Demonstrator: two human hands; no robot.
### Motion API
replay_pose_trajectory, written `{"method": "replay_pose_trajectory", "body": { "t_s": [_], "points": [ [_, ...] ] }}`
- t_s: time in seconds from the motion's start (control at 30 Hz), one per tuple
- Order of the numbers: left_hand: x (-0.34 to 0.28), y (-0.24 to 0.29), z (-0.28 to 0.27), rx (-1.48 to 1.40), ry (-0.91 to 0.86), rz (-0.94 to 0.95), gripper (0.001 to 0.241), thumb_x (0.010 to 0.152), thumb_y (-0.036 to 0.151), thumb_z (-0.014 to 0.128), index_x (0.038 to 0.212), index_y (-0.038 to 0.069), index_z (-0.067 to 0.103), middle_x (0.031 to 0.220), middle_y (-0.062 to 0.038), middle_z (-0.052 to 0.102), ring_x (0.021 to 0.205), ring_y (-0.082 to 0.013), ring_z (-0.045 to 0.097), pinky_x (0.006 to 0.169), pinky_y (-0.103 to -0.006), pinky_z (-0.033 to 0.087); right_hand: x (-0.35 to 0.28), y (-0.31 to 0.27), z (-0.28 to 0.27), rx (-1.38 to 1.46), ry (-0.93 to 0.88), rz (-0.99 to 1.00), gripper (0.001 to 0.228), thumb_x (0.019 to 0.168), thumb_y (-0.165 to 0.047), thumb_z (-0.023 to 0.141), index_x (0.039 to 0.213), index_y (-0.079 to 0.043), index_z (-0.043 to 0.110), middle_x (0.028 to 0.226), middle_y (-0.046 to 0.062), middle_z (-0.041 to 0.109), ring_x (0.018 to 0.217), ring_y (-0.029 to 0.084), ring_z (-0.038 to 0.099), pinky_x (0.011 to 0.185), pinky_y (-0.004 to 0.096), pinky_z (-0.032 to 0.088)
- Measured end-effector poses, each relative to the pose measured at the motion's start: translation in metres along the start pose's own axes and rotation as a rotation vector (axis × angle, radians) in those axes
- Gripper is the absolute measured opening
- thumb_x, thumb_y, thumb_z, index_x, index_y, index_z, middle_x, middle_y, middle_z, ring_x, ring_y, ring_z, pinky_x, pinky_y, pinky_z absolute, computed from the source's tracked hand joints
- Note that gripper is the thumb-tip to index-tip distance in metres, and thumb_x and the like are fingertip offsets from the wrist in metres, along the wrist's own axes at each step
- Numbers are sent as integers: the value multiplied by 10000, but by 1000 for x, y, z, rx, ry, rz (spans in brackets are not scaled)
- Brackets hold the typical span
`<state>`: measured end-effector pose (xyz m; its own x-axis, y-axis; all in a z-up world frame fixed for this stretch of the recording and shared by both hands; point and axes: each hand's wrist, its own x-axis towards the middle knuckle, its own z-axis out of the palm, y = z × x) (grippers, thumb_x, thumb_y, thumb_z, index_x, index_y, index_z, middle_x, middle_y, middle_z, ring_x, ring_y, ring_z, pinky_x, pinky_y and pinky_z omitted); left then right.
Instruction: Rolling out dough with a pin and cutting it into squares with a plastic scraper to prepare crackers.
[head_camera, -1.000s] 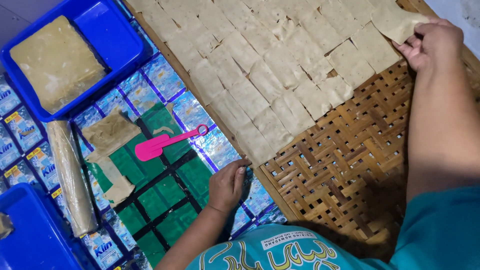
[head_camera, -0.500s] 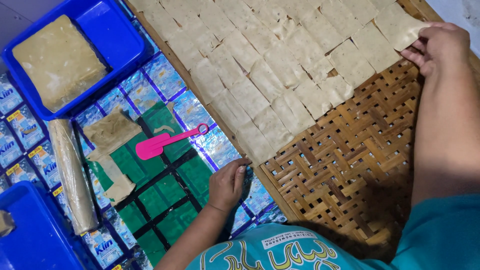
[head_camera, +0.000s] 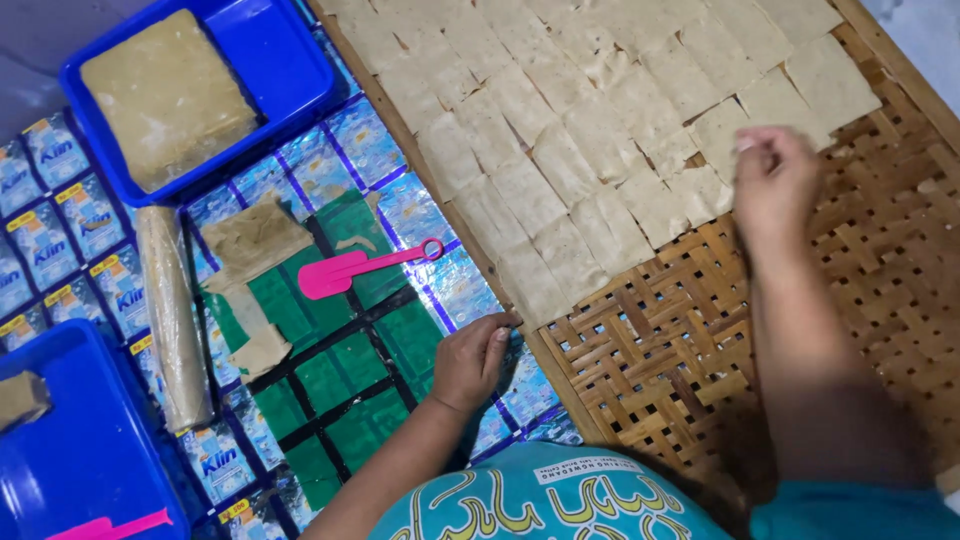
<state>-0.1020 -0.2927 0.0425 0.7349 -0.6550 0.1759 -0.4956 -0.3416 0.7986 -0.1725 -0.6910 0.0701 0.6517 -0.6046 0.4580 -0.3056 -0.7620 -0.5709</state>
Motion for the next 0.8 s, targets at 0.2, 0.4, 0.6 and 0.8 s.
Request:
{"method": "replay_pose_trajectory", "body": {
  "t_s": [0.2,0.4,0.6,0.8],
  "points": [
    [-6,-38,8,-336,-10,-85,296,1076,275,444,1072,184,725,882,-147,758,861,-459,708,768,-508,578,-92,-150,63,388,-221,218,72,997,-81,733,982,-54,669,958,121,699,721,209,656,621,307,541],
    [-27,-28,-54,-320,-27,-200,209,1055,307,559,1058,174,719,882,-177,751,940,-451,703,812,-530,557,-155,-234,111,456,-414,82,151,943,-1,688,1079,-31,631,1039,123,612,848,233,722,667,264,577],
    [-84,-77,-125,190,454,53,119,1007,162,615,1070,157,716,1020,-55,685,1019,-328,685,941,-463,530,-161,-271,165,-44,-397,-530,457,967,-210,637,1419,-178,583,1436,146,488,1273,393,524,992,551,427],
    [-121,-121,-182,694,644,-149,393,1006,218,595,1382,103,571,1532,-223,443,1459,-443,385,1177,-642,230,-137,-240,230,-254,-562,-683,502,1022,-163,522,1472,-379,571,1169,43,611,1315,317,501,1100,788,156]
  ]
}}
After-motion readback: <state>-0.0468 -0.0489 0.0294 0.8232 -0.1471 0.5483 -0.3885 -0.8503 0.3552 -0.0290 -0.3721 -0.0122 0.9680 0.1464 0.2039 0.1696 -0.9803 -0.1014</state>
